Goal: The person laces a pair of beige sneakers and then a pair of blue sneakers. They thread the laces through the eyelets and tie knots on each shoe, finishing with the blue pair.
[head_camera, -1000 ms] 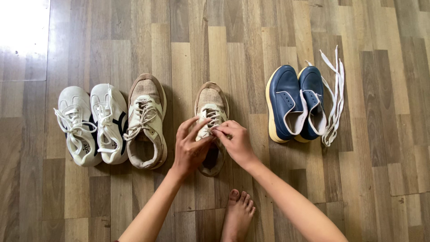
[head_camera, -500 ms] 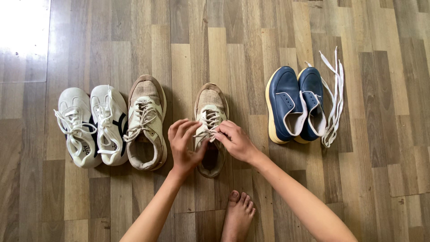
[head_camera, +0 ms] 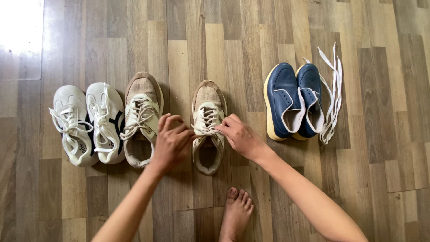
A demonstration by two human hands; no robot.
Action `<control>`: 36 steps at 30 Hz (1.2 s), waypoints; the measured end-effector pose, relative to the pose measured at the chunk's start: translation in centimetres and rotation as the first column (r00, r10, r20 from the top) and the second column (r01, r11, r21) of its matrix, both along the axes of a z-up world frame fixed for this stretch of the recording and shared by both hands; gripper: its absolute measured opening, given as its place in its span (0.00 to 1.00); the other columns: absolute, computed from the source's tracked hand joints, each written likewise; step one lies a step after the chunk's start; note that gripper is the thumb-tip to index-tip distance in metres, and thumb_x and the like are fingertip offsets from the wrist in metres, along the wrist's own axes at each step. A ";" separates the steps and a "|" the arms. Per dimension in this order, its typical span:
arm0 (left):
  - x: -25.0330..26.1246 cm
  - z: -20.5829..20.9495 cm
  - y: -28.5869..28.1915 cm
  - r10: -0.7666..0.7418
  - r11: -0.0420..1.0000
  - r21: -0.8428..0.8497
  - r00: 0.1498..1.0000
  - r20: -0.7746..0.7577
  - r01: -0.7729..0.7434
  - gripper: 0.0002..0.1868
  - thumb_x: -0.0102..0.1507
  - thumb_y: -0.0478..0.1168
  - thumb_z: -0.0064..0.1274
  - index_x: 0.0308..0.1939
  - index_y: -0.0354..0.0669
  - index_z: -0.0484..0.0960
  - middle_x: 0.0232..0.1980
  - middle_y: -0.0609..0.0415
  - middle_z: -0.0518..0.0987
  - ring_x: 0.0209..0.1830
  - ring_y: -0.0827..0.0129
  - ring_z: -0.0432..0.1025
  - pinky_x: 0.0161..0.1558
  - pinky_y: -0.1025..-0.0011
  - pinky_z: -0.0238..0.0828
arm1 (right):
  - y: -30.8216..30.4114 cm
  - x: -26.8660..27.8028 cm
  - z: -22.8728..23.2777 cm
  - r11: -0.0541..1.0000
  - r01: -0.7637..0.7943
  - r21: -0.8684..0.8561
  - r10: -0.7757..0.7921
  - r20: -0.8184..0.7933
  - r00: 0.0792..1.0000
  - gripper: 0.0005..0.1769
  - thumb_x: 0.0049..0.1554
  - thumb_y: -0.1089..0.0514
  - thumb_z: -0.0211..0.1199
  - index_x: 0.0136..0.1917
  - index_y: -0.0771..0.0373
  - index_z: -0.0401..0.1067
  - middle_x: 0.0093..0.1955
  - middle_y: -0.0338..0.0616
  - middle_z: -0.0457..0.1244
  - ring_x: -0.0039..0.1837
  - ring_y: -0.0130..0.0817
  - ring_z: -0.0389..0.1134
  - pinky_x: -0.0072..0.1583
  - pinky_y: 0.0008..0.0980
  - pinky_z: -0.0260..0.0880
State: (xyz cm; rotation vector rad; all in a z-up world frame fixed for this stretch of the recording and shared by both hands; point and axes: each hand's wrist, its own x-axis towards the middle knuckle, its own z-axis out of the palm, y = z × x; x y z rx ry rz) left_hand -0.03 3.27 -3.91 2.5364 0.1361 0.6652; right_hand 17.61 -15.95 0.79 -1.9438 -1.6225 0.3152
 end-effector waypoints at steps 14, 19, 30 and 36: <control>-2.2 2.1 2.1 -0.035 0.999 0.026 0.999 -0.002 0.035 0.06 0.57 0.45 0.61 0.34 0.50 0.87 0.43 0.56 0.83 0.58 0.56 0.69 0.68 0.53 0.51 | -1.8 -0.7 -5.3 0.927 0.374 -0.006 -0.359 -0.296 0.885 0.11 0.62 0.62 0.64 0.57 0.55 0.80 0.50 0.36 0.71 0.40 0.27 0.69 0.42 0.30 0.70; -4.6 1.0 0.0 0.449 0.862 -0.294 0.891 0.061 -0.414 0.10 0.64 0.40 0.65 0.41 0.40 0.80 0.47 0.50 0.79 0.55 0.60 0.71 0.61 0.63 0.65 | -3.5 -1.2 -6.6 0.768 0.429 -0.477 -0.635 -0.472 0.612 0.41 0.57 0.49 0.61 0.80 0.51 0.52 0.75 0.42 0.59 0.39 0.39 0.66 0.38 0.39 0.68; -6.0 1.4 -1.6 0.586 0.773 -0.213 0.802 -0.119 -0.597 0.28 0.59 0.24 0.58 0.64 0.37 0.73 0.65 0.46 0.69 0.56 0.60 0.72 0.54 0.66 0.76 | 1.9 -3.7 -7.7 0.905 0.271 -0.329 -0.395 -0.411 0.822 0.70 0.46 0.40 0.73 0.83 0.69 0.30 0.80 0.66 0.49 0.74 0.57 0.61 0.73 0.45 0.63; -5.0 3.9 0.2 0.588 0.677 -0.255 0.716 -0.378 -0.690 0.22 0.56 0.28 0.59 0.55 0.40 0.78 0.56 0.45 0.74 0.39 0.63 0.76 0.42 0.67 0.74 | 6.8 -4.0 -8.4 0.882 0.160 -0.443 -0.356 -0.405 0.842 0.69 0.44 0.44 0.68 0.83 0.66 0.28 0.83 0.62 0.42 0.70 0.56 0.63 0.66 0.39 0.69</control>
